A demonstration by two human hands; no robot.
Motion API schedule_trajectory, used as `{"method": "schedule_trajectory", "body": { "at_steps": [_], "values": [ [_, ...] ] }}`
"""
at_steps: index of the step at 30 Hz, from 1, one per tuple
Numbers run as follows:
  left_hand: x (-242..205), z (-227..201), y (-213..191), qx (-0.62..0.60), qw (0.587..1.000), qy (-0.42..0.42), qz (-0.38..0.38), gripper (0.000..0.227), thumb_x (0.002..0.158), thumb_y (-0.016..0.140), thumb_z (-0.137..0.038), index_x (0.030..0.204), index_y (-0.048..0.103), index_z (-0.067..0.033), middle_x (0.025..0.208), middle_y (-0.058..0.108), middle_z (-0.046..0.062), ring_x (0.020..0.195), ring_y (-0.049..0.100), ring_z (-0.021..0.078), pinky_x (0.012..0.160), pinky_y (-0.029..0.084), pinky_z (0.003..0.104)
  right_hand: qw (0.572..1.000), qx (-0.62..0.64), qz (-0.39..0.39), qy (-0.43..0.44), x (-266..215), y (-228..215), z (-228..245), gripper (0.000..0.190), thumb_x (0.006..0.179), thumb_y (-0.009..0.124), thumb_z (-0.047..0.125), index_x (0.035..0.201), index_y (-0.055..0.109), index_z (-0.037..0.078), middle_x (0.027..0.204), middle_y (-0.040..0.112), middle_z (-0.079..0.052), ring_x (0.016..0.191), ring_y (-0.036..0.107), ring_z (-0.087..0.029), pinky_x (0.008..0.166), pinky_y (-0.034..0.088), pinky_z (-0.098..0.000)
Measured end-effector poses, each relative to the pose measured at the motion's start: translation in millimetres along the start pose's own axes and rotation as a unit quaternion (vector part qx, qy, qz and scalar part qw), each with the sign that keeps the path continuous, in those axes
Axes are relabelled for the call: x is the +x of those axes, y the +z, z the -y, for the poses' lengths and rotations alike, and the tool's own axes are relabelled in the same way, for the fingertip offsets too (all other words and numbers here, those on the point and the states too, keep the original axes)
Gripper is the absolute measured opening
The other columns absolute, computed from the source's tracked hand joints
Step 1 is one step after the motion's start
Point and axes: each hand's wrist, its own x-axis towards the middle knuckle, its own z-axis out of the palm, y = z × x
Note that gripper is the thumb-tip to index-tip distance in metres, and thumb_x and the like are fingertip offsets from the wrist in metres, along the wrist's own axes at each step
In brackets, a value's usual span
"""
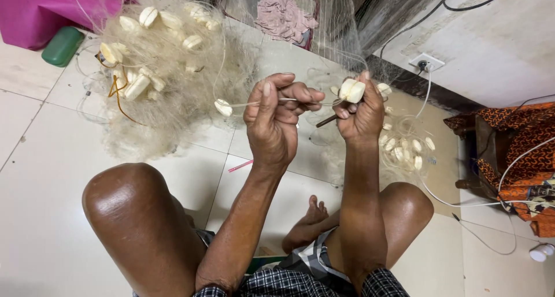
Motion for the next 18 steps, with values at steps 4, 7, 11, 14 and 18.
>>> {"method": "schedule_trajectory", "body": {
  "at_steps": [4, 7, 11, 14, 18],
  "values": [
    [-1.2, -3.0, 9.6, 0.063, 0.998, 0.012, 0.0, 0.032, 0.105, 0.039, -0.022, 0.112, 0.056, 0.0039, 0.078, 0.065, 0.024, 0.085, 0.071, 0.0373, 0.071, 0.062, 0.04, 0.999, -0.021, -0.001, 0.033, -3.8, 9.1, -0.3, 0.02, 0.094, 0.055, 0.02, 0.082, 0.058, 0.004, 0.071, 0.056, -0.007, 0.039, 0.037, -0.004, 0.028, 0.035, -0.019],
    [-3.4, -9.6, 17.2, 0.127, 0.992, 0.022, -0.009, 0.03, 0.105, 0.04, -0.02, 0.113, 0.056, 0.0041, 0.075, 0.066, 0.022, 0.084, 0.071, 0.0348, 0.069, 0.062, 0.036, 0.982, -0.178, -0.044, -0.047, -5.0, 2.0, -3.7, 0.012, 0.091, 0.055, 0.01, 0.092, 0.058, -0.002, 0.072, 0.053, -0.011, 0.037, 0.037, -0.007, 0.026, 0.034, -0.0225],
    [-2.0, -13.0, 18.8, 0.15, 0.988, 0.008, -0.027, 0.029, 0.103, 0.045, -0.02, 0.114, 0.055, 0.0042, 0.071, 0.066, 0.02, 0.083, 0.072, 0.0337, 0.066, 0.062, 0.034, 0.937, -0.223, -0.034, -0.268, -22.0, 13.7, 17.9, 0.007, 0.093, 0.056, 0.003, 0.094, 0.054, -0.004, 0.069, 0.056, -0.013, 0.034, 0.037, -0.004, 0.027, 0.035, -0.0199],
    [-4.1, -23.0, 24.9, 0.176, 0.984, -0.019, -0.02, 0.026, 0.101, 0.047, -0.023, 0.113, 0.051, -0.001, 0.07, 0.065, 0.012, 0.085, 0.071, 0.0285, 0.069, 0.059, 0.032, 0.898, -0.266, 0.005, -0.351, -51.5, 47.1, 49.5, 0.006, 0.093, 0.055, 0.0, 0.094, 0.049, 0.002, 0.071, 0.052, -0.009, 0.038, 0.031, -0.004, 0.031, 0.03, -0.0207],
    [-8.2, -28.2, 26.7, 0.192, 0.981, -0.031, 0.0, 0.017, 0.101, 0.047, -0.023, 0.109, 0.043, -0.0086, 0.071, 0.063, 0.006, 0.088, 0.07, 0.026, 0.084, 0.055, 0.036, 0.855, -0.376, 0.106, -0.34, -67.6, 76.7, 77.5, 0.009, 0.091, 0.058, 0.0, 0.094, 0.053, 0.007, 0.073, 0.051, 0.001, 0.047, 0.032, -0.003, 0.037, 0.029, -0.0197]
  ]
}}
